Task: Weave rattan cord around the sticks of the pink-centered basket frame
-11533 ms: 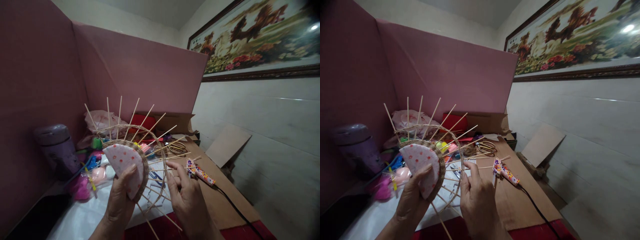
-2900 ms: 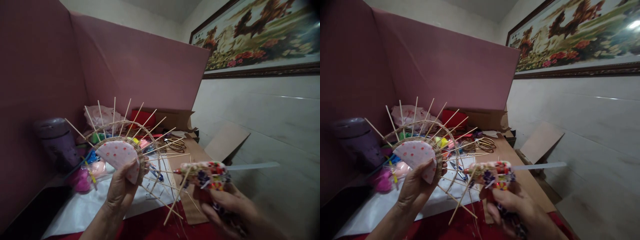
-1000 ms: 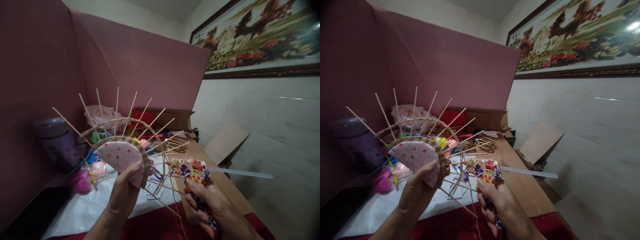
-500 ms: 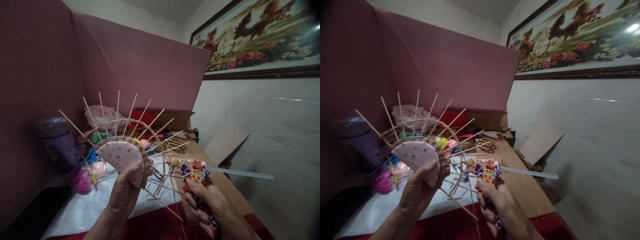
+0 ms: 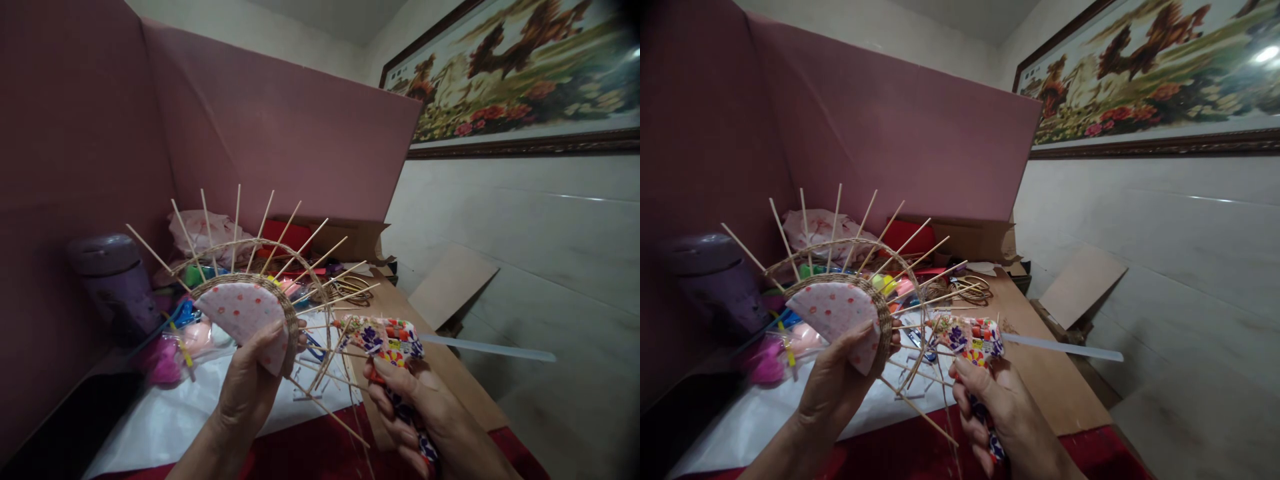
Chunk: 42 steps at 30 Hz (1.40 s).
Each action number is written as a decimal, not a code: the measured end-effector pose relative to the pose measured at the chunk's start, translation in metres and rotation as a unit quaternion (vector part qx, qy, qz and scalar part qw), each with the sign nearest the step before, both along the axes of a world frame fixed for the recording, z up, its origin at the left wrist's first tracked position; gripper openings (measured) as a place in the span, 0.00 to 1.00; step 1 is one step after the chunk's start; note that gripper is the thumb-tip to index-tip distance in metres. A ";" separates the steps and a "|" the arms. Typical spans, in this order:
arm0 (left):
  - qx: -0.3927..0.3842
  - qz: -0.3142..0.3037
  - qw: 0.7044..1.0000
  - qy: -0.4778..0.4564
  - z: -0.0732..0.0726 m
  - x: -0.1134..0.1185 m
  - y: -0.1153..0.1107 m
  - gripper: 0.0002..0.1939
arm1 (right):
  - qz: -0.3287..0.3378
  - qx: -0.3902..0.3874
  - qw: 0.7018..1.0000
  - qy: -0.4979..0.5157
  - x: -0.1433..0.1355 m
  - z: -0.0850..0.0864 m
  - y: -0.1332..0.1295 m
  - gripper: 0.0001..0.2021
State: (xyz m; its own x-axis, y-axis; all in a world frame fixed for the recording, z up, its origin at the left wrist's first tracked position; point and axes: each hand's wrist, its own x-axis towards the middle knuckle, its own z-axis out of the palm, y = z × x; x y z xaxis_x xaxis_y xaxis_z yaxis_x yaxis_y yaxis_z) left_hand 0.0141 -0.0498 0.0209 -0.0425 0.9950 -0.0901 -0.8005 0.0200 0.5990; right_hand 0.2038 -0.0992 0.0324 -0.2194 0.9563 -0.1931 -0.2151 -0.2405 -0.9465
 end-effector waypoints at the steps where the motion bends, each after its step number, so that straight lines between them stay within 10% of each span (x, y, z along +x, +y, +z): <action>1: 0.000 0.000 1.000 0.000 0.000 0.000 0.000 0.05 | -0.003 -0.002 1.000 0.000 0.000 0.000 0.000 0.16; 33: -0.026 0.005 1.000 -0.004 0.002 0.000 -0.001 0.06 | -0.002 -0.003 1.000 0.006 -0.003 0.011 -0.006 0.17; 42: -0.044 0.010 0.999 -0.026 0.003 0.000 0.000 0.09 | -0.062 0.057 0.989 0.123 0.020 0.044 -0.008 0.12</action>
